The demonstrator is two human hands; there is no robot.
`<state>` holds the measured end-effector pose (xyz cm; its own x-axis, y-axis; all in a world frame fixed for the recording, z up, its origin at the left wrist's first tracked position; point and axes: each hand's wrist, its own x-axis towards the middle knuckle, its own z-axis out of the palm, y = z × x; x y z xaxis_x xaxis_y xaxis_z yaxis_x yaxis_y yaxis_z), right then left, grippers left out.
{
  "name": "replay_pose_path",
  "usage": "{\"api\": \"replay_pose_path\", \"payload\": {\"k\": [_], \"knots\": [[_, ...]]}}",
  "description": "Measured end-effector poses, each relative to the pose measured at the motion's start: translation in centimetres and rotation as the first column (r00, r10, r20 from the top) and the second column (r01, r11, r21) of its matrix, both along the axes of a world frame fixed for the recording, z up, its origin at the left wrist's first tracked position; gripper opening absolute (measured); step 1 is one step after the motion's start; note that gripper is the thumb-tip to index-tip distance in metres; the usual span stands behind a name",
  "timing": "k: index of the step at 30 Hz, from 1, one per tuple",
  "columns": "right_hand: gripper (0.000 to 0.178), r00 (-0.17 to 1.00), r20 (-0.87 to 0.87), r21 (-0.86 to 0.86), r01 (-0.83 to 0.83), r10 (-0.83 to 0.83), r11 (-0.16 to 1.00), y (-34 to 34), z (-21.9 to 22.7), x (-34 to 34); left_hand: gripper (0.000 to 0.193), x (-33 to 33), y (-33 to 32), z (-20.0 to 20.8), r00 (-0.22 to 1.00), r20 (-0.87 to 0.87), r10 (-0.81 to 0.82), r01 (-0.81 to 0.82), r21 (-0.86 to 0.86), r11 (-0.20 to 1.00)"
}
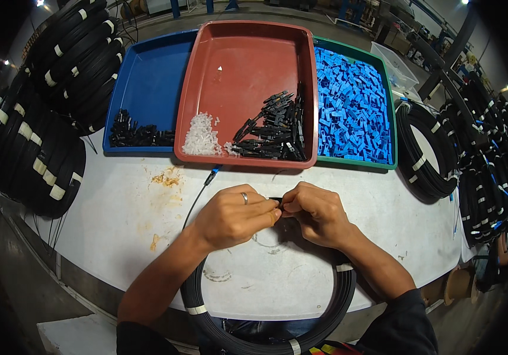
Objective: The person attaches connector components to the ends of a coiled cable by hand, then places the finished cable onto a stack. The person then picks up another coiled cable and attaches connector parts to its ends.
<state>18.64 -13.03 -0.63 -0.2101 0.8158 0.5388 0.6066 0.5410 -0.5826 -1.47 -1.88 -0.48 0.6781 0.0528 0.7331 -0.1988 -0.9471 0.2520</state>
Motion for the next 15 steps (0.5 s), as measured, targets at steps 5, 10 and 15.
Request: {"api": "replay_pose_path", "payload": {"k": [5,10,15], "knots": [[0.030,1.000,0.002,0.124,0.005,-0.005,0.992,0.24,0.00,-0.36,0.014,-0.40,-0.02,-0.03,1.000,0.012,0.014,-0.014,-0.023,1.000],[0.029,0.985,0.160,0.318,0.018,-0.072,0.948,-0.10,-0.07,-0.20,0.015,-0.16,-0.61,0.34,0.998,-0.057,0.027,-0.045,-0.359,0.932],[0.027,0.998,-0.066,0.063,-0.013,0.017,0.998,-0.13,0.02,-0.11,0.014,0.36,-0.47,0.39,0.994,0.107,0.021,-0.031,0.095,0.995]]}}
